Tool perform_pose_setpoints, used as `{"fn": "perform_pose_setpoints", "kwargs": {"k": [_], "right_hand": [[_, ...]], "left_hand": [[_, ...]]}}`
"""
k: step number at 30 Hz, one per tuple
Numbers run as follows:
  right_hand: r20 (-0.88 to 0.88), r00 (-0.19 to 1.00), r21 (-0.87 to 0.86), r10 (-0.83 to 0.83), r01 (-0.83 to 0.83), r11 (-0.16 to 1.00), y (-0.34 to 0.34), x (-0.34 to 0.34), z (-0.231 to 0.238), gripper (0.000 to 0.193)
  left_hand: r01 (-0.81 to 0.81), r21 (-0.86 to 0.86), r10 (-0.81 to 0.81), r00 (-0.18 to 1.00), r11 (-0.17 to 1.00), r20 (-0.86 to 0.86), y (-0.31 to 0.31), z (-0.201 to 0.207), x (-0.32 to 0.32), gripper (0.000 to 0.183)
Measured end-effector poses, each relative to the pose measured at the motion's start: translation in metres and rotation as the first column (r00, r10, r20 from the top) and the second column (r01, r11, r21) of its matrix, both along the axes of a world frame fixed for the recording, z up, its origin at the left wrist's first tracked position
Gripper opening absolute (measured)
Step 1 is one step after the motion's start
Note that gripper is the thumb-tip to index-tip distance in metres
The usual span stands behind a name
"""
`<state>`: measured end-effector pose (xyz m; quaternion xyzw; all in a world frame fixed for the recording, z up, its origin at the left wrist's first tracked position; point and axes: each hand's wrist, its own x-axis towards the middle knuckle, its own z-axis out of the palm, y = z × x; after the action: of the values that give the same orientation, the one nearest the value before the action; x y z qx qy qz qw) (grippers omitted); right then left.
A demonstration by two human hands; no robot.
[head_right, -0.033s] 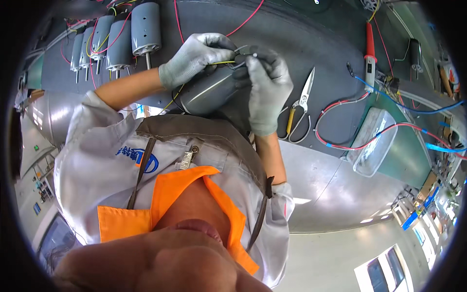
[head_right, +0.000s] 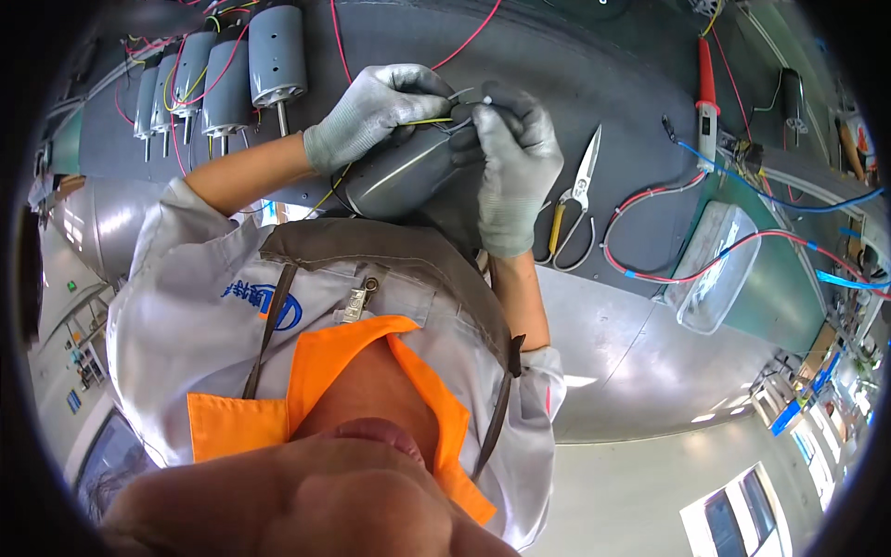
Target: Connecting wires and applying heat shrink tubing to small electrical motors on an assembly line.
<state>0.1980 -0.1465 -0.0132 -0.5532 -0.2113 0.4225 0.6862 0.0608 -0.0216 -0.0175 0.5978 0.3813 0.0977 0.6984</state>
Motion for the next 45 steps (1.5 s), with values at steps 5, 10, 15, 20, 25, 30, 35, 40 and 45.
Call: {"fn": "perform_pose_setpoints", "kwargs": {"k": [5,10,15,20,25,30,35,40,45], "right_hand": [[0.018,0.999,0.011,-0.037,0.037,0.999,-0.003,0.001,0.003,0.032],[0.047,0.993,-0.094,0.104,-0.1,0.991,-0.002,0.018,0.01,0.041],[0.038,0.932,-0.265,0.361,-0.339,0.903,-0.007,0.052,0.015,0.045],[-0.015,0.988,0.001,0.152,-0.152,0.988,-0.027,0.035,-0.004,0.052],[-0.15,0.984,0.167,-0.098,0.123,0.978,-0.029,0.015,-0.013,0.051],[-0.075,0.997,0.063,0.026,-0.021,0.998,-0.024,0.03,-0.002,0.05],[-0.035,0.96,-0.122,0.279,-0.281,0.952,-0.021,0.054,0.006,0.042],[0.783,0.619,-0.06,0.062,-0.023,0.998,-0.026,0.04,0.001,0.021],[0.926,0.378,-0.007,-0.002,0.023,1.0,-0.038,0.055,-0.012,0.009]], "left_hand": [[0.022,0.046,-0.022,1.0,0.999,-0.003,-0.007,-0.004,0.002,0.023],[0.069,0.221,-0.079,0.996,0.973,0.039,-0.011,-0.011,0.009,0.019],[0.061,0.256,-0.11,0.977,0.965,0.183,-0.022,-0.009,0.026,0.023],[0.032,0.29,-0.052,0.997,0.957,0.063,-0.027,-0.003,0.031,0.017],[0.045,0.267,-0.058,0.998,0.963,0.038,-0.025,-0.001,0.027,0.017],[0.067,0.269,-0.084,0.995,0.961,0.052,-0.027,0.0,0.028,0.018],[0.029,0.396,-0.096,0.984,0.918,0.151,-0.032,-0.001,0.039,0.018],[-0.004,0.748,-0.182,0.969,0.664,0.166,-0.037,-0.008,0.041,0.016],[-0.048,0.73,-0.105,0.981,0.681,0.161,-0.046,-0.007,0.033,0.021]]}}
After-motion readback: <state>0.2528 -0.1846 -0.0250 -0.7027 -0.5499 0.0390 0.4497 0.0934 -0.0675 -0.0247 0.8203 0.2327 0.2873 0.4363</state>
